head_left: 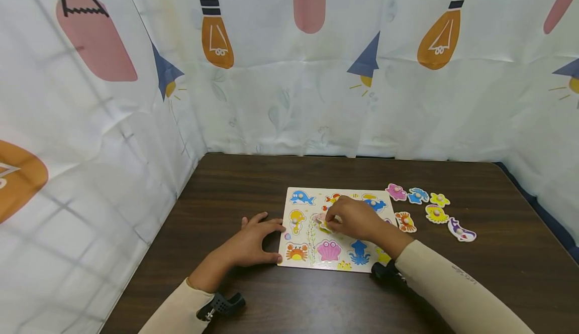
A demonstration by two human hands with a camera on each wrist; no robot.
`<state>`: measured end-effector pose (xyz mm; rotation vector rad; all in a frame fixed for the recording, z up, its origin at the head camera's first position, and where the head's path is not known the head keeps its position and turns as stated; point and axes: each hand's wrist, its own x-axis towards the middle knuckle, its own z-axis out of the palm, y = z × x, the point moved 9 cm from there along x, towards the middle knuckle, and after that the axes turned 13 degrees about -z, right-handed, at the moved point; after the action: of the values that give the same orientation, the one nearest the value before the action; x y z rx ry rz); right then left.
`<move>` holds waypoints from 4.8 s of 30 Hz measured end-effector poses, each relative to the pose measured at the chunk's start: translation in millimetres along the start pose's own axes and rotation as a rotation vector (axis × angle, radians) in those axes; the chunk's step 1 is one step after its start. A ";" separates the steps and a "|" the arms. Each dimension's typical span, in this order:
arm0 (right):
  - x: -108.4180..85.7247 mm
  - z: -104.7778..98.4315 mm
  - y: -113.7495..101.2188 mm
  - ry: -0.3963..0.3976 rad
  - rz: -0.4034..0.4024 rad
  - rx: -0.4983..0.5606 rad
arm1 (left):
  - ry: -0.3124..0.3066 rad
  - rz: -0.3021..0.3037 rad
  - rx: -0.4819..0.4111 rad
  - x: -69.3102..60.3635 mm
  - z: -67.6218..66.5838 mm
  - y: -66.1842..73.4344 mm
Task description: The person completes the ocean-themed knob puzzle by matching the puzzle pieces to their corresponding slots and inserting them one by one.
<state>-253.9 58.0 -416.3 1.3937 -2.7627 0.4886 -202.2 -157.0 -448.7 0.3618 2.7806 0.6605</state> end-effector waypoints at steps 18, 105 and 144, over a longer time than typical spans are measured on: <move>11.8 15.6 -0.2 -0.031 0.012 0.015 | 0.004 0.002 0.002 0.5 0.5 -0.5; -149.9 -45.7 108.3 0.084 0.329 -0.036 | 0.000 -0.001 0.018 0.1 -0.2 1.1; -200.2 -59.4 166.7 0.042 0.432 -0.102 | -0.006 0.005 -0.005 0.1 0.0 2.0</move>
<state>-271.8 324.0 -434.4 0.7525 -3.0033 0.3677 -202.0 -155.3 -447.9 0.3691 2.7724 0.6669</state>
